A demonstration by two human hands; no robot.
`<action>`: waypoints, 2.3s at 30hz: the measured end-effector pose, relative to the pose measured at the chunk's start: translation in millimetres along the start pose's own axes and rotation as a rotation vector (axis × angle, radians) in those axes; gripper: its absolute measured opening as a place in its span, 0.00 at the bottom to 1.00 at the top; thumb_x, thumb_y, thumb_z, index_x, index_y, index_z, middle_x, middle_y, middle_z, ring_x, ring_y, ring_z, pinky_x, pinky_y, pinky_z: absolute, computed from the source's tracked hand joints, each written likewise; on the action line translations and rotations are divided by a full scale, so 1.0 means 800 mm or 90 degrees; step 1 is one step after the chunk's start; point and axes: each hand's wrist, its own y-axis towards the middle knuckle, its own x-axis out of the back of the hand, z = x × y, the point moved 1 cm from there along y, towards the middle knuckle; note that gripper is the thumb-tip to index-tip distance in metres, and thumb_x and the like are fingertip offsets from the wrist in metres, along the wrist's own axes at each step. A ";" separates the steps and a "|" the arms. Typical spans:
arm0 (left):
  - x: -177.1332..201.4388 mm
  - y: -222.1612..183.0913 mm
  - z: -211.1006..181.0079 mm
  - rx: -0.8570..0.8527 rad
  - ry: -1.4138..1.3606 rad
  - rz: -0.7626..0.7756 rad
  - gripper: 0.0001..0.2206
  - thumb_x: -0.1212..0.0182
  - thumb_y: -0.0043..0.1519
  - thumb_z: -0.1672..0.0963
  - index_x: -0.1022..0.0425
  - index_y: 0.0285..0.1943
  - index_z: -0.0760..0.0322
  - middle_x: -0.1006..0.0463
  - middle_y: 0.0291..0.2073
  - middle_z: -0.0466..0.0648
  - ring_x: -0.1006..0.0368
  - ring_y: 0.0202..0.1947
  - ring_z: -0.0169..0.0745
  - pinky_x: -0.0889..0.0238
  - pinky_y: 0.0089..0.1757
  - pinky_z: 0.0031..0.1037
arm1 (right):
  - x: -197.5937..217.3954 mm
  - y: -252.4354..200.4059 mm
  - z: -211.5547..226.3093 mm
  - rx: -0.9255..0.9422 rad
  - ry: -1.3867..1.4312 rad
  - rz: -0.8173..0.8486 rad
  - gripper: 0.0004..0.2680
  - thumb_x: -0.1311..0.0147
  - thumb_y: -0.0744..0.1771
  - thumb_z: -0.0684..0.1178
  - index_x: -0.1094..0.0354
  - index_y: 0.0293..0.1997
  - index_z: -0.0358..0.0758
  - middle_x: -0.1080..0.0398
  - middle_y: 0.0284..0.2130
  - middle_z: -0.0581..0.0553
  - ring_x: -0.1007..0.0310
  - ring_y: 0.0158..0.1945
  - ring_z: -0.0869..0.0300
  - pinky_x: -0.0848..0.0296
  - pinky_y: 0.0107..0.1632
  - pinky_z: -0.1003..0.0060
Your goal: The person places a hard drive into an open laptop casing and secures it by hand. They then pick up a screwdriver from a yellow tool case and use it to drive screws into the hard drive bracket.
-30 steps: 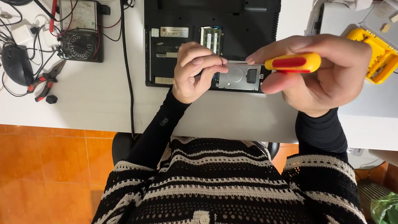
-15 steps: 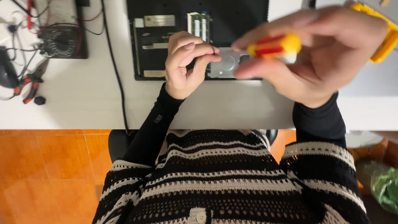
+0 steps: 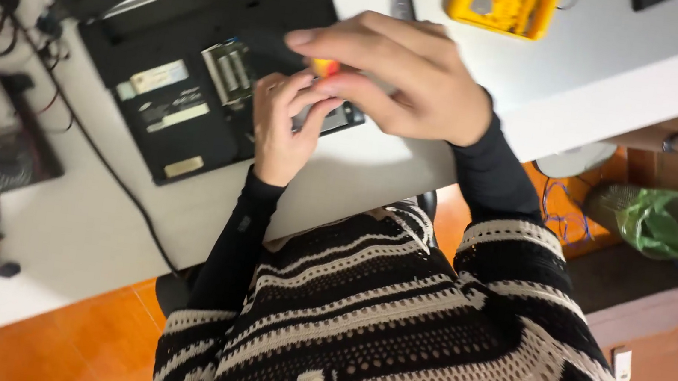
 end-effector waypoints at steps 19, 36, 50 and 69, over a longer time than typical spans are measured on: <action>-0.001 0.026 -0.027 0.147 -0.066 0.193 0.25 0.28 0.62 0.63 0.34 0.67 0.68 0.17 0.40 0.47 0.30 0.50 0.38 0.33 0.51 0.26 | -0.034 -0.068 -0.100 -0.307 0.385 -0.287 0.17 0.40 0.77 0.40 0.45 0.73 0.38 0.27 0.42 0.46 0.19 0.37 0.64 0.20 0.39 0.73; 0.016 0.048 -0.055 0.559 -0.582 0.203 0.29 0.36 0.70 0.61 0.48 0.78 0.66 0.18 0.37 0.51 0.19 0.45 0.38 0.29 0.52 0.29 | -0.036 -0.112 -0.143 -0.422 0.332 -0.286 0.08 0.57 0.77 0.39 0.32 0.54 0.23 0.24 0.40 0.35 0.17 0.41 0.51 0.19 0.45 0.65; 0.010 0.020 -0.023 0.305 -0.428 0.174 0.32 0.31 0.69 0.62 0.49 0.77 0.66 0.18 0.36 0.49 0.24 0.44 0.33 0.32 0.53 0.24 | -0.013 -0.080 -0.104 -0.317 0.246 -0.317 0.10 0.57 0.77 0.40 0.31 0.47 0.22 0.25 0.35 0.35 0.18 0.39 0.50 0.16 0.42 0.65; -0.006 0.024 0.019 -0.048 0.059 0.264 0.27 0.30 0.67 0.61 0.41 0.71 0.65 0.21 0.42 0.41 0.28 0.44 0.41 0.38 0.55 0.37 | -0.023 -0.066 -0.078 -0.062 0.088 -0.137 0.15 0.36 0.74 0.40 0.36 0.66 0.29 0.24 0.47 0.40 0.19 0.43 0.59 0.17 0.49 0.69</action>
